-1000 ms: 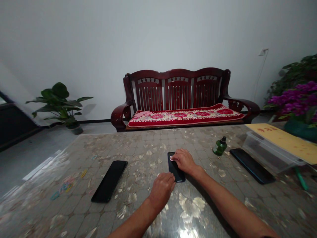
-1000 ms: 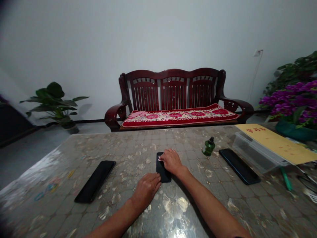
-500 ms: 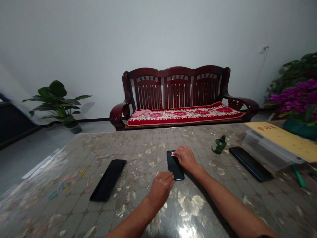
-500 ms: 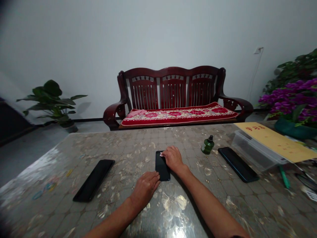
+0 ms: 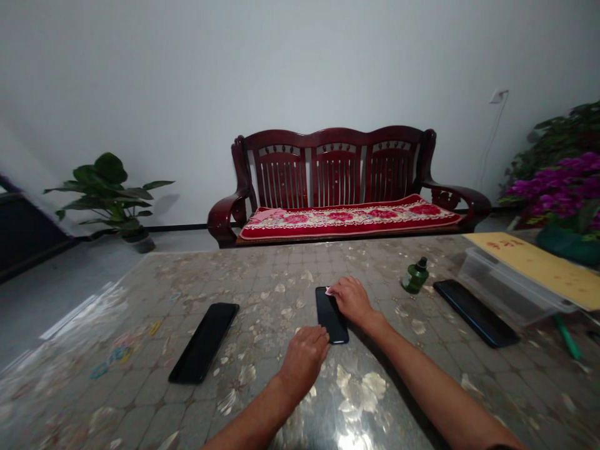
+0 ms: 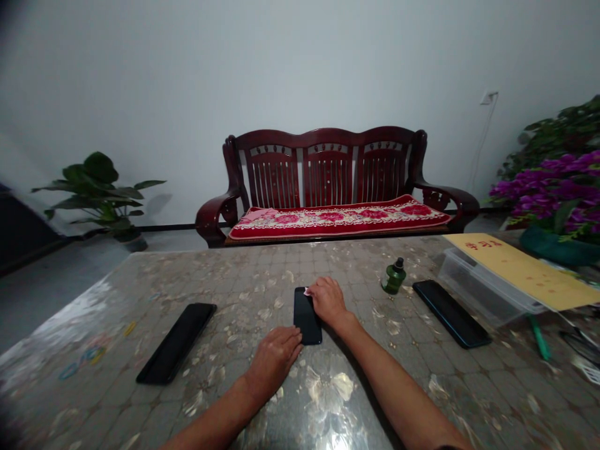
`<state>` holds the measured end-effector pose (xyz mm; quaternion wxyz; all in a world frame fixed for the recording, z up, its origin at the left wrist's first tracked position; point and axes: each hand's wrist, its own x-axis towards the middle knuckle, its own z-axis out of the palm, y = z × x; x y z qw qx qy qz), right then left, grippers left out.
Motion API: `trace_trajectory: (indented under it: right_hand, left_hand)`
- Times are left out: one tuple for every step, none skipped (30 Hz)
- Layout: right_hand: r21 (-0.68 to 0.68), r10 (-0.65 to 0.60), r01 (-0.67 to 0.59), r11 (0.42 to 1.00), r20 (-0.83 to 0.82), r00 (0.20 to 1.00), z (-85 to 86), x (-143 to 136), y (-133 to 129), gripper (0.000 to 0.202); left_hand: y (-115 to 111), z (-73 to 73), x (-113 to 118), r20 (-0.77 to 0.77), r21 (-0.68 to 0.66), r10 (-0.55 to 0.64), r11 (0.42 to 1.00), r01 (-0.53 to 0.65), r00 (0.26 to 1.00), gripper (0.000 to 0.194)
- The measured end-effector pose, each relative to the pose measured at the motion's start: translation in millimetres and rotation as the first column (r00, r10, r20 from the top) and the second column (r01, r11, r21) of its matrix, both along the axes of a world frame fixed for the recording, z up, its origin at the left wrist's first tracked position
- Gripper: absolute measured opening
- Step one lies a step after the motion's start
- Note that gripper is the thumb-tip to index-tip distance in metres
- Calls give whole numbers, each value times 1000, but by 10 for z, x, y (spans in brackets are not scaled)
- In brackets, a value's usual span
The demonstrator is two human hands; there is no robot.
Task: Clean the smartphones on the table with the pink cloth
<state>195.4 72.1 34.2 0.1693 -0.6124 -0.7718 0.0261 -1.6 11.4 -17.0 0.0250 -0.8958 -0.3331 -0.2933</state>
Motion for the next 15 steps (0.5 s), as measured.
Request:
trace_trajectory:
  right_hand:
    - [4,20,-20,1000,-3,1000,-7,-10,-18,25]
    - [9,52,-52,999,-6,999,-16,-18,-41,24]
    - [13,88,-88,996,-10,996,-25,-23,-65,24]
    - [15,121,-121,993,-14,992,-33,-23,-84,24]
    - [14,144,-144,990,-15,989,-37,-19,-94,24]
    - [12,151,-151,989,-12,988,-37,-12,-94,24]
    - [9,140,-140,990,-6,990,-34,-4,-83,24]
    - [6,112,-112,994,1,994,-29,2,-66,23]
    - [3,73,-73,997,6,997,-23,4,-45,23]
    - [2,33,-33,999,10,999,-19,0,-27,23]
    - [2,2,-2,1000,10,1000,-19,-12,-16,23]
    - [2,-13,13,1000,7,1000,-23,-30,-13,23]
    - [3,-8,8,1000,4,1000,-32,-52,-20,23]
    - [7,16,-16,1000,3,1000,-44,-77,-33,24]
    - [13,52,-52,999,4,999,-56,-99,-48,25]
  left_hand:
    - [0,-1,1,1,-1,1,1000,-1,1000,13]
    - [-1,1,2,2,-2,1,1000,-1,1000,13]
    - [-2,3,3,1,-5,2,1000,-2,1000,13]
    - [-3,7,4,1,-9,3,1000,-3,1000,13]
    - [-3,10,6,2,-11,4,1000,-4,1000,12]
    - [-1,14,8,3,-13,5,1000,-5,1000,12]
    - [2,16,10,3,-13,6,1000,-6,1000,13]
    - [6,16,14,3,-12,7,1000,-7,1000,13]
    - [11,15,17,1,-11,8,1000,-8,1000,13]
    - [17,14,22,-1,-10,9,1000,-9,1000,13]
    - [23,12,26,-3,-10,10,1000,-10,1000,13]
    - [28,10,29,-3,-11,11,1000,-11,1000,13]
    - [32,11,32,-2,-12,12,1000,-12,1000,13]
    - [34,12,34,-2,-15,13,1000,-13,1000,12]
    - [35,15,34,-2,-19,13,1000,-13,1000,12]
